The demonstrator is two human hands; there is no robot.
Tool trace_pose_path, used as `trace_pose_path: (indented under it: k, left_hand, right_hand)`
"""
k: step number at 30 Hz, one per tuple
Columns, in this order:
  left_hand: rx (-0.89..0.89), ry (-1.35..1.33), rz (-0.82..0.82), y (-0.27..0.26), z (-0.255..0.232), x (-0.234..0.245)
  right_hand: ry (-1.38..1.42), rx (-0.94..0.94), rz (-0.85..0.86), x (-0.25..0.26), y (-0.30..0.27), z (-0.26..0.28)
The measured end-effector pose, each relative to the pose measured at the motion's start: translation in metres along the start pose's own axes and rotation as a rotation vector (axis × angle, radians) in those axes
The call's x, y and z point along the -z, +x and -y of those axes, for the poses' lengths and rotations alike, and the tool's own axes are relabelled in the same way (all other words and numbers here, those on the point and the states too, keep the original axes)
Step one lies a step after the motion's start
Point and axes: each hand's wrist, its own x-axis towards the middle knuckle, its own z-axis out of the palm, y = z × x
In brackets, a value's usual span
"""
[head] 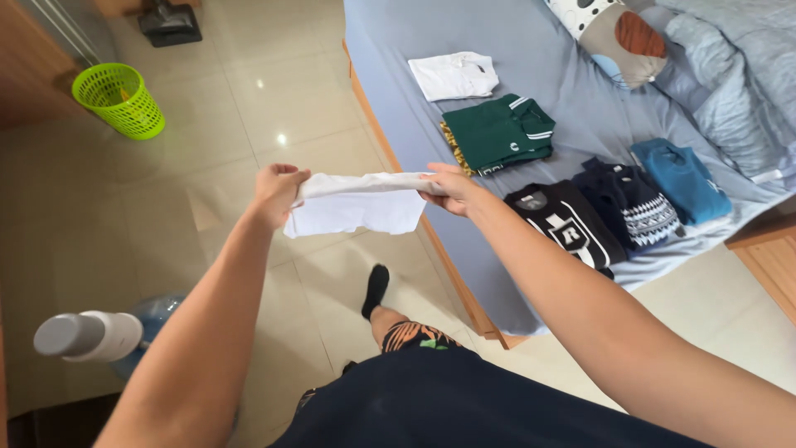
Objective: The person folds several shirts on a bed, including a white shirt, a white graphic tee, a black polo, and a black hoodie. The person retrieves items from a wardrobe, folds them on the bed, and places them back into the wardrobe.
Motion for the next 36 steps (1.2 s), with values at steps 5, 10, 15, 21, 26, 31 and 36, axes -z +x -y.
trace_pose_path:
  k: [5, 10, 15, 21, 26, 31, 36]
  left_hand:
    - [-0.127, 0.319, -0.133, 0.071, -0.053, 0.028]
    - [-0.099, 0.295, -0.186, 0.114, -0.139, 0.020]
    - [0.031, 0.132, -0.087, 0.175, -0.193, -0.017]
    - [0.336, 0.114, 0.266, 0.278, -0.198, -0.048]
    - [0.247, 0.302, 0.467, 0.429, -0.147, -0.076]
    - [0.409, 0.163, 0.351, 0.501, -0.172, -0.124]
    - [0.365, 0.284, 0.430, 0.537, -0.249, -0.188]
  right_hand:
    - [-0.164, 0.125, -0.035, -0.040, 0.096, 0.051]
    - [-0.202, 0.177, 0.044, -0.077, 0.160, 0.134]
    - [-0.122, 0.180, 0.084, -0.082, 0.201, 0.208]
    - [-0.129, 0.152, 0.062, -0.063, 0.255, 0.229]
    - [-0.023, 0.016, -0.046, -0.058, 0.302, 0.214]
    - [0.128, -0.043, -0.159, -0.057, 0.334, 0.210]
    - [0.291, -0.091, -0.302, -0.056, 0.353, 0.221]
